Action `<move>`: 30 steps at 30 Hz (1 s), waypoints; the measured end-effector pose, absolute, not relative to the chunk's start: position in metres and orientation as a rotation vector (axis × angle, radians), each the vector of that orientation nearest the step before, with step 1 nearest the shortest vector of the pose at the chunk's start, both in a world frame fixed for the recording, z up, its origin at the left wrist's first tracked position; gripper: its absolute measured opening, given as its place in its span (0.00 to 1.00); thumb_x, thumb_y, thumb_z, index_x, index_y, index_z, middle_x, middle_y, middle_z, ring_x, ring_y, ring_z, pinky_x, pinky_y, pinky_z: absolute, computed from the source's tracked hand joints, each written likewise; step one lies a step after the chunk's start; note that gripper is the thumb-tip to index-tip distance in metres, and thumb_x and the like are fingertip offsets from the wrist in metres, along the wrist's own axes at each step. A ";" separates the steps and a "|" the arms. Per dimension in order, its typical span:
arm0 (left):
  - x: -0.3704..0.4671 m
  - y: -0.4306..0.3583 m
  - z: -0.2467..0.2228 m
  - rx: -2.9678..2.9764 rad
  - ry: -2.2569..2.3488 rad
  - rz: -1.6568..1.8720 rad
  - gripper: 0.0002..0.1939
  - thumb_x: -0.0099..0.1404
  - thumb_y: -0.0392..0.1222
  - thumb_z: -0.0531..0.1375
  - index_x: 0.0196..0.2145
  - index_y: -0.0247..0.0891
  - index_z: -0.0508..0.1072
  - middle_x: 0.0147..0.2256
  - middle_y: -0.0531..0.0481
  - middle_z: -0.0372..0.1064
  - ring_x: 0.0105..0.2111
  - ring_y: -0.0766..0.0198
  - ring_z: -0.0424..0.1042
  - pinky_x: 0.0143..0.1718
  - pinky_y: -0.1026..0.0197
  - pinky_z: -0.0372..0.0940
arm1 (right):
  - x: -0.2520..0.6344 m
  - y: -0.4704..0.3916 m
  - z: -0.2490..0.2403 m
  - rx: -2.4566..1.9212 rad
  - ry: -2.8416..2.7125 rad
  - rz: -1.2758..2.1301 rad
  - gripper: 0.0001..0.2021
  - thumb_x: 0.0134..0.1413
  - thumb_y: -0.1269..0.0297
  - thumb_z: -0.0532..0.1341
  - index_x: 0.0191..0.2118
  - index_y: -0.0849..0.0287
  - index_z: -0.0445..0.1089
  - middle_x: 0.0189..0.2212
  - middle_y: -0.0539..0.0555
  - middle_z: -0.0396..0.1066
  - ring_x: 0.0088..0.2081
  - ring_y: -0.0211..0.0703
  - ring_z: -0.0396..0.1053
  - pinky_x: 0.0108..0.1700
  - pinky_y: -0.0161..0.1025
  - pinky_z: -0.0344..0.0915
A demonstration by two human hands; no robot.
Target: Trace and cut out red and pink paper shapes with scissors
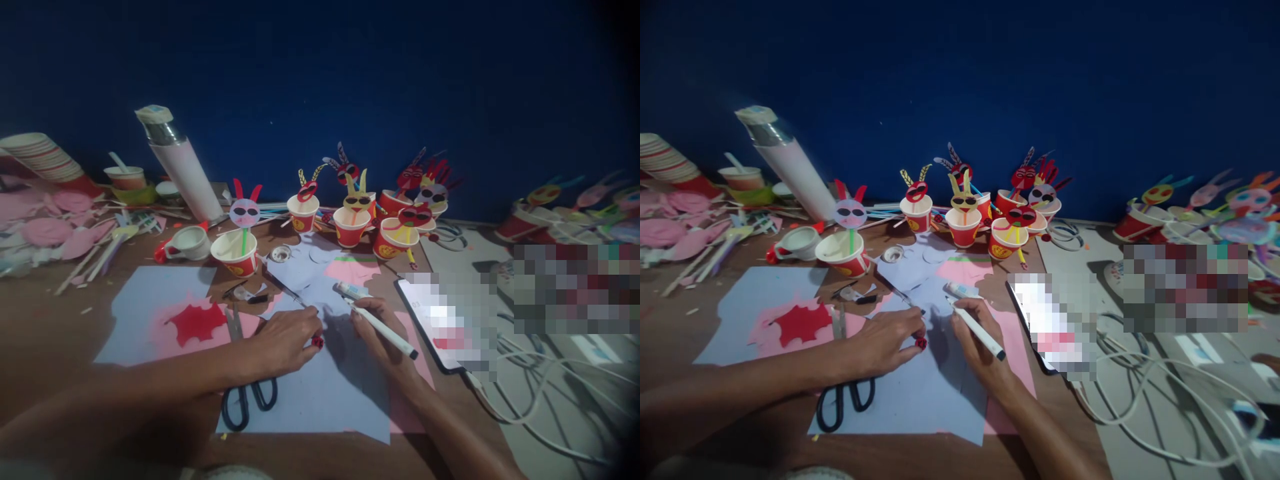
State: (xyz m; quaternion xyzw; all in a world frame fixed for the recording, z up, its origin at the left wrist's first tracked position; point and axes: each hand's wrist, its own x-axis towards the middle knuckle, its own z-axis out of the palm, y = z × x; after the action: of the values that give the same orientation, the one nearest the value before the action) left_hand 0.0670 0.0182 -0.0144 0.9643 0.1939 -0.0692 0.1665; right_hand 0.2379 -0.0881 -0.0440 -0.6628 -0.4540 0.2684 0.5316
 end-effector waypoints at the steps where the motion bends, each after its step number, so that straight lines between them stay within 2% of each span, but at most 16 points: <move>1: 0.066 0.017 -0.014 2.749 0.552 -0.192 0.05 0.63 0.42 0.54 0.36 0.40 0.66 0.37 0.51 0.66 0.36 0.58 0.70 0.31 0.60 0.63 | 0.238 -0.088 -0.043 -1.585 -1.089 0.634 0.05 0.54 0.65 0.59 0.38 0.54 0.65 0.27 0.49 0.67 0.27 0.41 0.66 0.28 0.39 0.62; 5: 0.063 0.012 -0.013 2.764 0.563 -0.167 0.04 0.64 0.40 0.54 0.37 0.39 0.65 0.39 0.50 0.65 0.37 0.59 0.69 0.31 0.60 0.63 | 0.237 -0.088 -0.042 -1.583 -1.090 0.630 0.06 0.54 0.65 0.59 0.39 0.54 0.65 0.27 0.49 0.67 0.27 0.41 0.66 0.28 0.38 0.62; 8: 0.061 0.008 -0.012 2.775 0.564 -0.144 0.03 0.64 0.39 0.53 0.37 0.39 0.64 0.39 0.49 0.65 0.37 0.59 0.69 0.31 0.60 0.63 | 0.235 -0.089 -0.041 -1.545 -1.095 0.664 0.06 0.58 0.63 0.55 0.40 0.55 0.65 0.23 0.48 0.67 0.26 0.41 0.67 0.27 0.37 0.63; 11: 0.059 0.005 -0.013 2.787 0.559 -0.112 0.04 0.65 0.39 0.53 0.37 0.39 0.65 0.38 0.49 0.65 0.38 0.59 0.69 0.32 0.60 0.63 | 0.231 -0.090 -0.041 -1.519 -1.193 0.690 0.07 0.60 0.64 0.53 0.42 0.56 0.64 0.24 0.49 0.70 0.27 0.41 0.69 0.29 0.37 0.65; 15: 0.058 0.001 -0.015 2.831 0.607 -0.115 0.05 0.65 0.39 0.52 0.38 0.38 0.66 0.39 0.47 0.66 0.36 0.57 0.70 0.32 0.58 0.65 | 0.224 -0.091 -0.047 -1.585 -1.487 0.570 0.09 0.57 0.69 0.54 0.44 0.56 0.62 0.30 0.51 0.72 0.29 0.41 0.71 0.32 0.37 0.66; 18: 0.059 -0.003 -0.016 2.877 0.630 -0.119 0.05 0.65 0.37 0.52 0.37 0.37 0.66 0.37 0.47 0.66 0.34 0.56 0.70 0.32 0.56 0.66 | 0.219 -0.093 -0.052 -1.654 -1.670 0.426 0.14 0.52 0.74 0.53 0.45 0.55 0.61 0.34 0.52 0.73 0.33 0.45 0.71 0.36 0.41 0.65; 23: 0.059 -0.008 -0.019 2.925 0.635 -0.108 0.05 0.65 0.35 0.50 0.36 0.36 0.65 0.35 0.46 0.66 0.34 0.56 0.69 0.33 0.55 0.66 | 0.213 -0.095 -0.050 -1.682 -1.771 0.334 0.22 0.44 0.79 0.53 0.47 0.55 0.60 0.32 0.51 0.74 0.33 0.47 0.70 0.35 0.41 0.62; 30: 0.054 -0.009 -0.027 2.956 0.594 -0.036 0.05 0.65 0.34 0.49 0.37 0.36 0.64 0.35 0.46 0.64 0.35 0.55 0.69 0.32 0.54 0.66 | 0.205 -0.092 -0.046 -1.709 -1.807 0.325 0.20 0.43 0.79 0.53 0.44 0.55 0.60 0.30 0.51 0.73 0.31 0.46 0.70 0.33 0.41 0.60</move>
State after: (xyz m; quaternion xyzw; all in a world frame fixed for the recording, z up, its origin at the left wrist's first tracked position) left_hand 0.0544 -0.0094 -0.0272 0.9784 0.1967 -0.0120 0.0629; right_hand 0.2050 -0.0919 -0.0459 -0.6474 -0.6847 0.1230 0.3114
